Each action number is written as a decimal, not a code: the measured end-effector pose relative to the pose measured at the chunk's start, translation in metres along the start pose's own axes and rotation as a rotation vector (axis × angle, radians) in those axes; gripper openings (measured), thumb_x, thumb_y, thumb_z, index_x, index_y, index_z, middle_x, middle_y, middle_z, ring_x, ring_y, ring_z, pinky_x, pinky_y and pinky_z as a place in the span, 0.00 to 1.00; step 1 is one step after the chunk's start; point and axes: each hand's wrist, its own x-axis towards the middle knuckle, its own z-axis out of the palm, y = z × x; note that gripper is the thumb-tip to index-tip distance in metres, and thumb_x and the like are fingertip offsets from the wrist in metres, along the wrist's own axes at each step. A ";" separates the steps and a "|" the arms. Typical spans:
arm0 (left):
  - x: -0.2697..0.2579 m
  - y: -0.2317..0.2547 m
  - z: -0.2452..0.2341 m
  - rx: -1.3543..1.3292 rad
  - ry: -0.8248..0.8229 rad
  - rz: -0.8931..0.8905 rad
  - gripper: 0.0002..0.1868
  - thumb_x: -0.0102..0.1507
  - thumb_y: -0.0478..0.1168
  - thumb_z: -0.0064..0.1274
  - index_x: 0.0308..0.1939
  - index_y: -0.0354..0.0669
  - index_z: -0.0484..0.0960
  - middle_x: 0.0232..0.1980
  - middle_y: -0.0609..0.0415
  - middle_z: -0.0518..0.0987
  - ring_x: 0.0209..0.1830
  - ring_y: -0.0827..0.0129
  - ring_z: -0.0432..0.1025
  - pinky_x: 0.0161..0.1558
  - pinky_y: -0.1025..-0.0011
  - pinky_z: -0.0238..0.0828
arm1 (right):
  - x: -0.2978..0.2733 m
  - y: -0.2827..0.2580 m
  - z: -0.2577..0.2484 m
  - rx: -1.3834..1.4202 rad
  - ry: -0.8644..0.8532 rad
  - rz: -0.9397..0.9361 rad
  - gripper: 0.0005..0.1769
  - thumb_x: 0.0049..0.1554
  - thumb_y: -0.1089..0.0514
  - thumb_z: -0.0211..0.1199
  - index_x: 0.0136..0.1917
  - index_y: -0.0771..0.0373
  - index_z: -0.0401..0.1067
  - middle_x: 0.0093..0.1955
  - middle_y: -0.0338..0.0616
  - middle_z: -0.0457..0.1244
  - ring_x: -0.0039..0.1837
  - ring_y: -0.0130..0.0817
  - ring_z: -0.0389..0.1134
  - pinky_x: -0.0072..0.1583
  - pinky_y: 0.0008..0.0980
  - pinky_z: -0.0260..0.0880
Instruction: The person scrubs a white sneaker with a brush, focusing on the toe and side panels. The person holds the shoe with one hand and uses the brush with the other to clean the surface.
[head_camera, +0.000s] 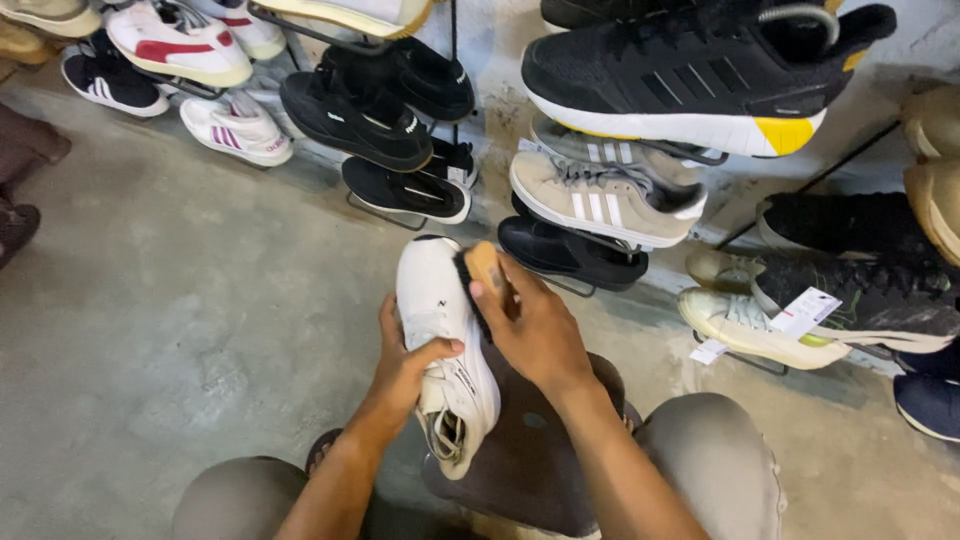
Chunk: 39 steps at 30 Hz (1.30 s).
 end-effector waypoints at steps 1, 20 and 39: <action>-0.003 0.002 0.000 -0.003 0.004 0.005 0.62 0.42 0.36 0.60 0.79 0.57 0.48 0.69 0.47 0.71 0.63 0.52 0.72 0.56 0.52 0.73 | -0.007 -0.001 -0.001 -0.001 -0.002 -0.006 0.41 0.57 0.31 0.49 0.78 0.51 0.61 0.74 0.39 0.63 0.70 0.40 0.67 0.64 0.39 0.64; -0.037 -0.001 -0.011 0.058 -0.087 -0.126 0.64 0.42 0.39 0.63 0.79 0.64 0.47 0.74 0.53 0.66 0.70 0.56 0.69 0.62 0.54 0.72 | -0.053 -0.004 0.017 0.241 0.054 0.160 0.43 0.53 0.31 0.54 0.76 0.51 0.61 0.76 0.39 0.61 0.77 0.34 0.61 0.73 0.36 0.58; 0.005 -0.084 0.020 0.365 -0.325 -0.288 0.52 0.57 0.76 0.25 0.83 0.65 0.44 0.87 0.64 0.39 0.87 0.70 0.34 0.82 0.55 0.28 | -0.026 0.074 0.025 0.270 0.020 0.625 0.49 0.45 0.34 0.69 0.76 0.46 0.58 0.67 0.35 0.65 0.65 0.33 0.68 0.63 0.33 0.65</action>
